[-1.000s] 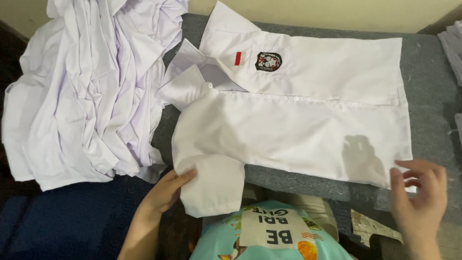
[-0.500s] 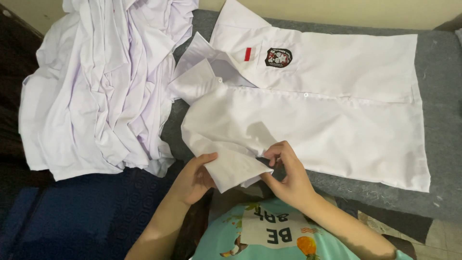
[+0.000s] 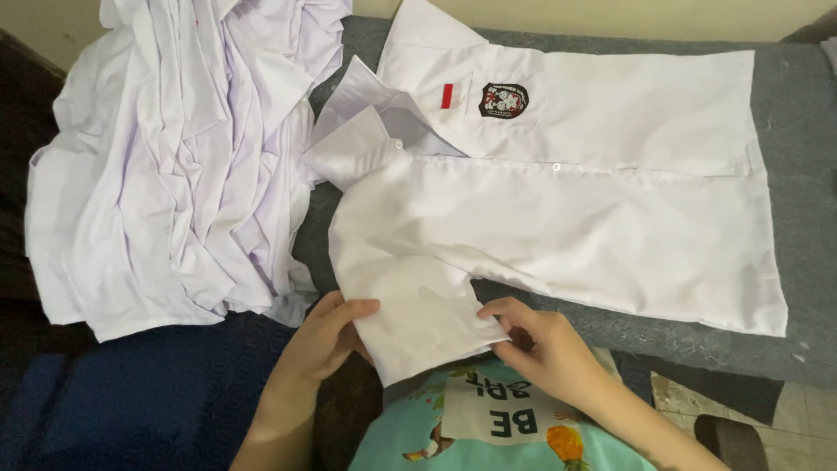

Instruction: Folding and smoothing white school shirts on a work table in a factory.

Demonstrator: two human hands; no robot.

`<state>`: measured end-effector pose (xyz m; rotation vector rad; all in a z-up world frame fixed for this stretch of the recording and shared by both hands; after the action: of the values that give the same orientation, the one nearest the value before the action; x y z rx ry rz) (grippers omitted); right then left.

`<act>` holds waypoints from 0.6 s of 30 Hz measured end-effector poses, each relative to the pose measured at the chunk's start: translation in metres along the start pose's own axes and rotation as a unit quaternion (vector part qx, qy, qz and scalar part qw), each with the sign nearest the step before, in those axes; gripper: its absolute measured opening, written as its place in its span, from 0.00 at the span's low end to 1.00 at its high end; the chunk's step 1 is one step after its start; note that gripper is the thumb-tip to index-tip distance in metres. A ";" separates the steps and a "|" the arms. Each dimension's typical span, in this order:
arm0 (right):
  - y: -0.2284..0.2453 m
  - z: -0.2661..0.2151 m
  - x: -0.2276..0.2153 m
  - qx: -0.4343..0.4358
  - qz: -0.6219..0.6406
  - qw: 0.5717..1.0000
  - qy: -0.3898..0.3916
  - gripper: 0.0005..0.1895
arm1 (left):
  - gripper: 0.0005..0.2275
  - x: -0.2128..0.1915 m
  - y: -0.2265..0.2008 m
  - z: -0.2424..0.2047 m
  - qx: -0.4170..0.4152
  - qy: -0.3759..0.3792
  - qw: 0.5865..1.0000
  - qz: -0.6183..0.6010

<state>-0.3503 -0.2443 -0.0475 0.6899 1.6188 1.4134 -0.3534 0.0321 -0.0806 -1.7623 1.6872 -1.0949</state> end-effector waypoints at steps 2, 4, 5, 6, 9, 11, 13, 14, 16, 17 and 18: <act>0.008 0.000 0.005 -0.044 0.007 0.999 0.019 0.17 | 0.19 -0.017 -0.001 0.002 0.056 0.001 0.987 0.149; 0.011 0.000 0.009 -0.040 0.018 0.998 0.037 0.16 | 0.23 -0.011 -0.024 -0.015 0.060 0.042 0.960 0.270; 0.012 0.000 0.013 -0.035 0.028 0.997 0.056 0.16 | 0.27 -0.006 -0.033 -0.024 0.064 0.081 0.916 0.387; 0.018 0.001 0.012 -0.035 0.029 0.997 0.056 0.16 | 0.27 -0.008 -0.033 -0.027 0.063 0.081 0.916 0.387; 0.026 0.001 0.014 -0.003 0.015 0.992 0.127 0.18 | 0.27 -0.012 -0.037 -0.034 0.021 0.041 0.820 0.571; 0.014 -0.005 0.017 0.083 -0.013 0.974 0.213 0.23 | 0.24 -0.010 -0.039 -0.042 -0.112 0.018 0.764 0.635; 0.022 -0.012 -0.004 0.079 -0.017 0.982 0.173 0.24 | 0.24 -0.020 -0.044 -0.040 -0.112 -0.048 0.730 0.673; 0.026 -0.015 -0.017 0.076 -0.020 0.988 0.135 0.24 | 0.23 -0.027 -0.050 -0.041 -0.112 -0.113 0.691 0.705; 0.010 -0.033 -0.066 0.113 -0.029 0.993 0.031 0.25 | 0.19 -0.028 -0.055 -0.032 -0.045 -0.164 0.713 0.681; 0.000 -0.044 -0.098 0.148 -0.038 0.986 -0.073 0.27 | 0.17 -0.028 -0.062 -0.029 0.022 -0.214 0.729 0.650; -0.002 -0.050 -0.111 0.149 -0.039 0.985 -0.073 0.27 | 0.17 -0.024 -0.057 -0.022 0.023 -0.212 0.730 0.650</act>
<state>-0.3400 -0.3634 -0.0225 0.8701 1.7365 1.0482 -0.3346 0.0673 -0.0289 -0.3474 1.8895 -0.0421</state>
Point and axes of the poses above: each hand's wrist, its own z-axis towards the middle knuckle, its own x-axis out of the palm, y = z × x, the point moved 7 cm from there along z, towards the middle knuckle, and after that the axes turned 15 degrees about z, right-handed, at the moved point
